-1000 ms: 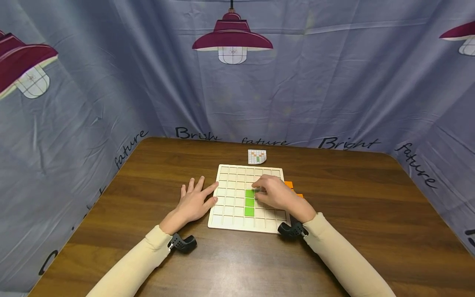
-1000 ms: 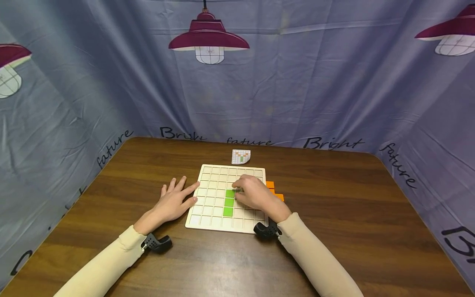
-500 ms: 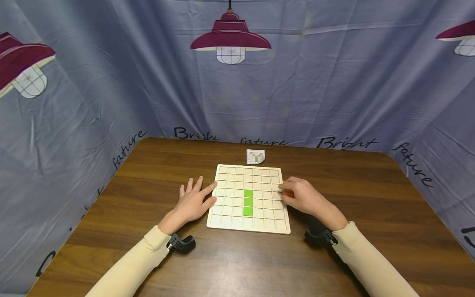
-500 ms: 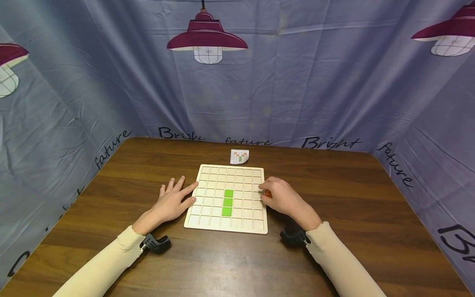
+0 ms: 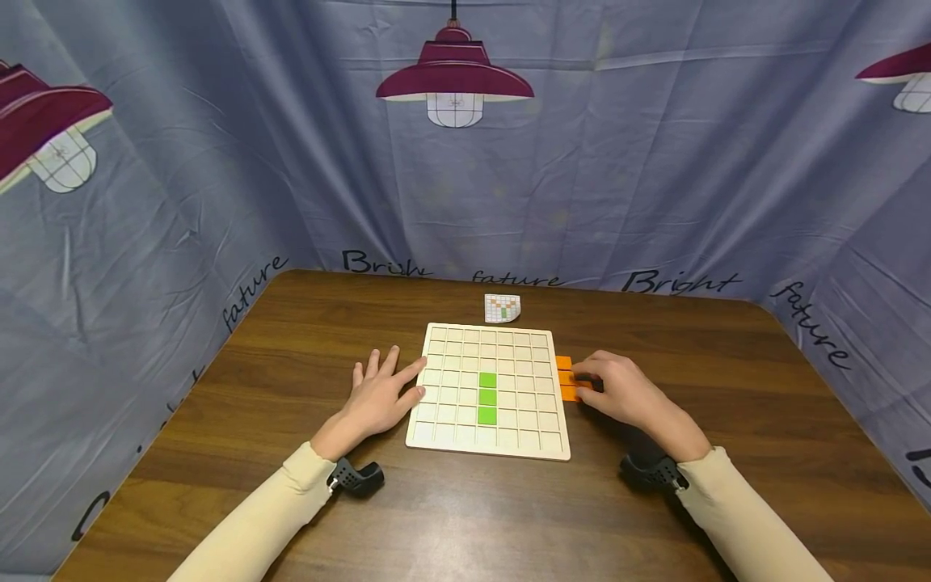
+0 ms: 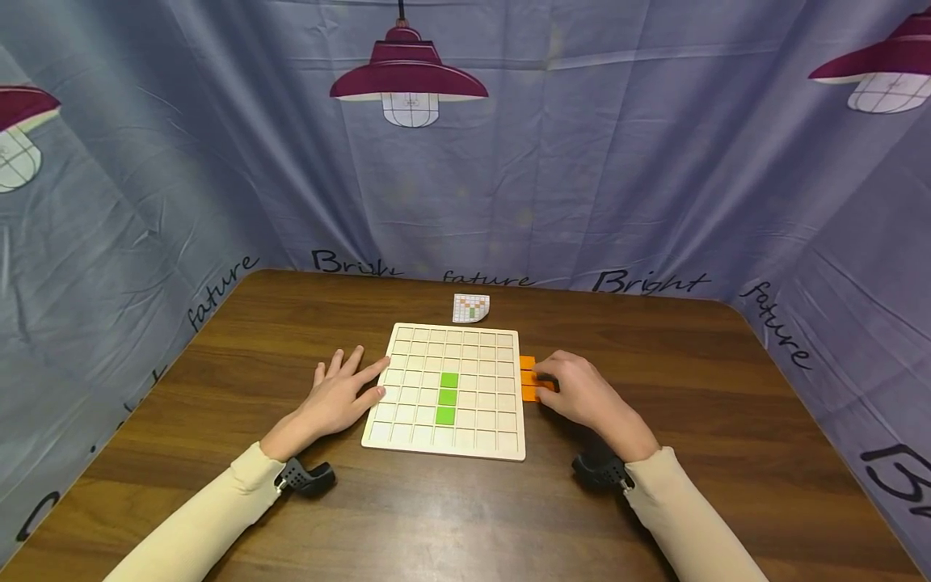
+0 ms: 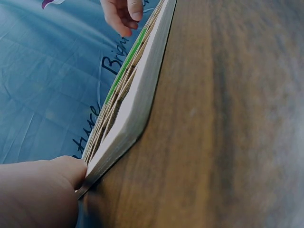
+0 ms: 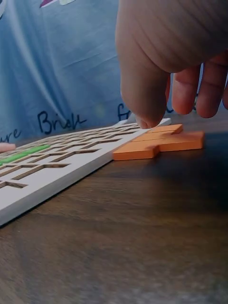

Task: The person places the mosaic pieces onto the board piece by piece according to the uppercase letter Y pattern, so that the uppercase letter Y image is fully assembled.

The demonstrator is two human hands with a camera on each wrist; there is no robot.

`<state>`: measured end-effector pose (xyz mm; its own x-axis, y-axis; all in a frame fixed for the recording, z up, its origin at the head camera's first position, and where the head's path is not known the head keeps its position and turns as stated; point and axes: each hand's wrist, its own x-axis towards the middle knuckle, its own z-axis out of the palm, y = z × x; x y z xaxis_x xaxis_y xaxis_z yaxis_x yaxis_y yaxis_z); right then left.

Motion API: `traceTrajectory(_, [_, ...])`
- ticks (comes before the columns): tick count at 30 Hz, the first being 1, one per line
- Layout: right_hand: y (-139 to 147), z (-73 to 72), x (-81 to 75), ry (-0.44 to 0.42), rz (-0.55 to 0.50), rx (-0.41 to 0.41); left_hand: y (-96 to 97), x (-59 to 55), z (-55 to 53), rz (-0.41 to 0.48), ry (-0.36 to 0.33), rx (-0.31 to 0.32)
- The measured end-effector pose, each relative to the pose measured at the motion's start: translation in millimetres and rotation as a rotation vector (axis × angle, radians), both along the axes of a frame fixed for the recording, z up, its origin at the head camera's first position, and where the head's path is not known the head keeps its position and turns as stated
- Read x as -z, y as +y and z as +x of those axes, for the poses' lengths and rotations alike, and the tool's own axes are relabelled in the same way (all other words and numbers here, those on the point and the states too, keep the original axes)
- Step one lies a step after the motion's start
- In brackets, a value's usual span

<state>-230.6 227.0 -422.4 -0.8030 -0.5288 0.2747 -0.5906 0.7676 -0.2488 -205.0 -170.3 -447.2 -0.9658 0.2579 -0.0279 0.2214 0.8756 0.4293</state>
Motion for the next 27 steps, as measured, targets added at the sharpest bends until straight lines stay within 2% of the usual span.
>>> traceTrajectory(10, [4,-1.9,8.1,-0.027,0.022,0.006,-0.4,2.1,0.1,-0.007,0.004,0.003])
traceTrajectory(27, [6,-3.3,11.4,-0.003,0.023,-0.033,-0.6,2.9,-1.5,-0.012,0.009,-0.001])
